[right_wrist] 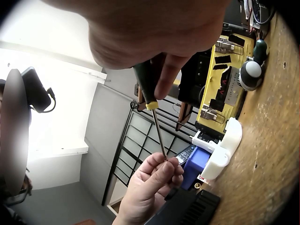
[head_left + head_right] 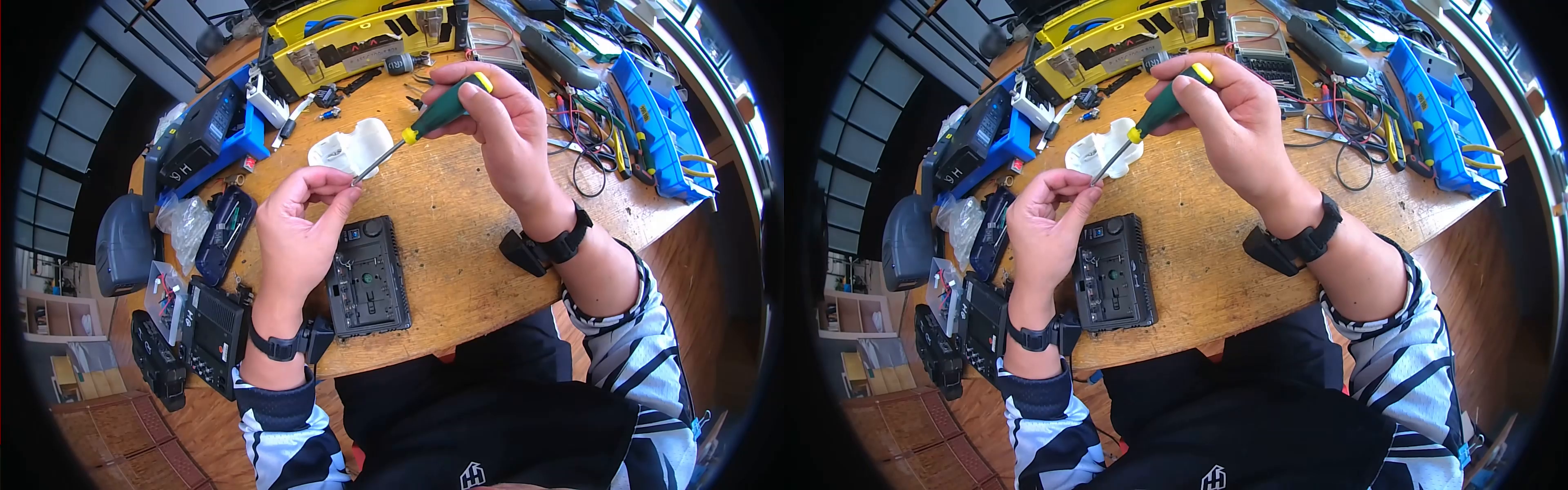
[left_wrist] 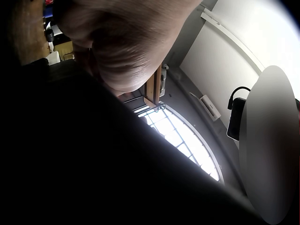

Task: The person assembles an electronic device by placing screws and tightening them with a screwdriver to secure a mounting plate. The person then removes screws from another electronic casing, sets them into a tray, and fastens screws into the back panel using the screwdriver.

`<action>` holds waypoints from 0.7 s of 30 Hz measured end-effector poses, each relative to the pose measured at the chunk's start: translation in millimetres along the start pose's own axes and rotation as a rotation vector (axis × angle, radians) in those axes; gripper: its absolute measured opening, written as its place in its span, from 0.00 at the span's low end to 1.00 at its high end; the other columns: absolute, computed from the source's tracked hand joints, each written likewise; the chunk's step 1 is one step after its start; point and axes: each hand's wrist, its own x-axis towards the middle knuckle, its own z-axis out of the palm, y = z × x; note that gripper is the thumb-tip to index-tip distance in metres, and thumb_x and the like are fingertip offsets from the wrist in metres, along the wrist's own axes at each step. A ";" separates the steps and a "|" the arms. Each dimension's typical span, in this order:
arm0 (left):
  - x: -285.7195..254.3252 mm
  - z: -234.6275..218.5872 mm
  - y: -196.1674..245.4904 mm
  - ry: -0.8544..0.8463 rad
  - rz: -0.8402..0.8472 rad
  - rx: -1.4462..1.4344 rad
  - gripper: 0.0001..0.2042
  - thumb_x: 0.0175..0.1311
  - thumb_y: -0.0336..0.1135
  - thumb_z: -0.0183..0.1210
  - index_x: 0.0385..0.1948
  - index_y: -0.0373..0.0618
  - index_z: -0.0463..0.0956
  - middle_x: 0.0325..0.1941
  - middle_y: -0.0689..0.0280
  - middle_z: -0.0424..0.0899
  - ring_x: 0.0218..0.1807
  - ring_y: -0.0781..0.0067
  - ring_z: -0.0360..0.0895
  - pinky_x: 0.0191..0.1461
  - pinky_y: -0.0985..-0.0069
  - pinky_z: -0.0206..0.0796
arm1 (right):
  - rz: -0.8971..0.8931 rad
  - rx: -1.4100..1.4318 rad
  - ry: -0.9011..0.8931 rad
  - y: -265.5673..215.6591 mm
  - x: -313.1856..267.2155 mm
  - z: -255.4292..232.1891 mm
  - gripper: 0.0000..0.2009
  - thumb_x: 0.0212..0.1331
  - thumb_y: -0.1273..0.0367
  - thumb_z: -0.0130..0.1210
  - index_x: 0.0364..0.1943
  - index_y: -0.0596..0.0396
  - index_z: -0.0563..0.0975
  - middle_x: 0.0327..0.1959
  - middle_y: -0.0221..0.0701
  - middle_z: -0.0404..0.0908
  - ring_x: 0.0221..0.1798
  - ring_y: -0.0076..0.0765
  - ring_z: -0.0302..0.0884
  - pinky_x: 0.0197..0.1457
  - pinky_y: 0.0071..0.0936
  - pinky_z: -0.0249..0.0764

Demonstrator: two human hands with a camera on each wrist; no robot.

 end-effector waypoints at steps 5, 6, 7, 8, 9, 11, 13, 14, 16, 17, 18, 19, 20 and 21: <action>-0.8 -2.9 0.6 -0.018 0.016 0.060 0.08 0.73 0.21 0.76 0.49 0.34 0.88 0.46 0.63 0.96 0.48 0.79 0.90 0.58 0.78 0.81 | 0.002 -0.001 -0.003 -1.1 0.0 0.1 0.15 0.88 0.69 0.55 0.65 0.66 0.83 0.54 0.40 0.93 0.53 0.35 0.95 0.58 0.33 0.95; -1.0 -3.8 1.0 -0.040 0.013 0.098 0.09 0.74 0.20 0.75 0.51 0.33 0.87 0.49 0.61 0.97 0.51 0.77 0.92 0.61 0.77 0.81 | 0.003 -0.001 -0.010 -1.4 -0.2 -0.1 0.15 0.88 0.69 0.55 0.65 0.66 0.83 0.54 0.40 0.93 0.53 0.34 0.95 0.58 0.33 0.95; -1.2 -3.5 2.4 -0.040 0.013 0.098 0.09 0.74 0.20 0.75 0.51 0.33 0.87 0.49 0.61 0.97 0.51 0.77 0.92 0.61 0.77 0.81 | 0.003 -0.001 -0.016 -1.8 -0.4 -0.1 0.15 0.88 0.69 0.55 0.66 0.66 0.83 0.54 0.39 0.93 0.53 0.34 0.95 0.59 0.32 0.94; -1.3 -2.4 4.7 -0.026 0.027 0.139 0.09 0.73 0.21 0.75 0.50 0.34 0.88 0.47 0.62 0.97 0.50 0.78 0.91 0.60 0.78 0.81 | 0.004 -0.001 -0.016 -2.4 -1.0 0.7 0.15 0.88 0.69 0.55 0.66 0.66 0.83 0.54 0.39 0.93 0.53 0.34 0.95 0.59 0.32 0.94; -1.5 -1.5 7.0 -0.013 0.040 0.181 0.08 0.73 0.21 0.76 0.49 0.34 0.89 0.46 0.63 0.97 0.49 0.79 0.91 0.59 0.78 0.81 | -0.010 -0.018 -0.029 -3.3 -2.1 1.9 0.15 0.88 0.69 0.56 0.66 0.66 0.83 0.54 0.39 0.93 0.54 0.32 0.94 0.59 0.32 0.94; -2.0 -0.9 11.5 -0.005 0.049 0.222 0.08 0.72 0.22 0.77 0.48 0.35 0.89 0.45 0.65 0.97 0.47 0.80 0.90 0.58 0.78 0.81 | -0.024 -0.035 -0.041 -4.9 -3.8 3.1 0.15 0.88 0.69 0.56 0.66 0.65 0.83 0.54 0.39 0.93 0.54 0.31 0.94 0.60 0.31 0.93; -2.0 0.1 13.3 0.003 0.059 0.261 0.08 0.71 0.23 0.77 0.47 0.35 0.90 0.43 0.66 0.97 0.46 0.81 0.90 0.57 0.78 0.81 | -0.074 -0.071 -0.077 -6.0 -4.7 3.4 0.14 0.88 0.70 0.57 0.66 0.65 0.82 0.54 0.38 0.93 0.55 0.28 0.92 0.61 0.29 0.91; -1.5 0.6 13.4 0.021 0.088 0.283 0.07 0.69 0.23 0.78 0.44 0.36 0.90 0.42 0.65 0.97 0.44 0.79 0.92 0.55 0.76 0.82 | -0.074 -0.071 -0.078 -6.3 -4.7 3.0 0.14 0.88 0.70 0.57 0.66 0.65 0.82 0.54 0.38 0.93 0.55 0.28 0.92 0.61 0.29 0.91; -1.4 0.8 13.6 0.037 0.117 0.306 0.06 0.68 0.22 0.78 0.42 0.36 0.91 0.40 0.63 0.98 0.43 0.77 0.93 0.53 0.75 0.84 | -0.130 -0.112 -0.118 -6.4 -5.1 2.2 0.14 0.87 0.70 0.58 0.66 0.64 0.83 0.53 0.36 0.92 0.55 0.25 0.91 0.60 0.27 0.90; -1.4 0.9 13.7 0.040 0.129 0.315 0.06 0.67 0.23 0.78 0.42 0.36 0.90 0.40 0.63 0.98 0.42 0.76 0.93 0.53 0.75 0.84 | -0.129 -0.112 -0.117 -6.1 -5.4 2.3 0.14 0.87 0.70 0.58 0.66 0.64 0.83 0.53 0.36 0.92 0.55 0.25 0.91 0.60 0.27 0.90; -1.5 1.2 13.7 0.043 0.142 0.323 0.07 0.67 0.23 0.78 0.42 0.36 0.90 0.40 0.62 0.98 0.42 0.75 0.93 0.52 0.74 0.84 | -0.139 -0.114 -0.124 -5.8 -5.6 2.6 0.14 0.87 0.70 0.59 0.66 0.64 0.82 0.53 0.35 0.92 0.55 0.25 0.91 0.60 0.26 0.89; -1.4 1.2 13.7 0.042 0.141 0.323 0.07 0.67 0.23 0.78 0.42 0.36 0.90 0.40 0.62 0.98 0.42 0.75 0.93 0.52 0.74 0.84 | -0.149 -0.116 -0.131 -5.6 -5.8 2.8 0.14 0.87 0.70 0.59 0.67 0.64 0.82 0.52 0.34 0.92 0.54 0.24 0.91 0.59 0.25 0.89; -1.4 0.9 13.6 0.040 0.144 0.326 0.07 0.67 0.23 0.78 0.42 0.36 0.90 0.40 0.62 0.98 0.42 0.75 0.93 0.52 0.74 0.84 | -0.148 -0.117 -0.130 -5.2 -5.9 2.7 0.14 0.87 0.70 0.59 0.67 0.64 0.82 0.52 0.34 0.92 0.54 0.24 0.91 0.59 0.25 0.89; -1.3 0.6 13.6 0.038 0.147 0.330 0.07 0.67 0.23 0.79 0.42 0.36 0.90 0.40 0.62 0.98 0.42 0.74 0.94 0.52 0.74 0.84 | -0.146 -0.114 -0.128 -4.5 -5.9 2.6 0.14 0.87 0.70 0.60 0.66 0.64 0.83 0.52 0.34 0.92 0.54 0.24 0.91 0.59 0.25 0.89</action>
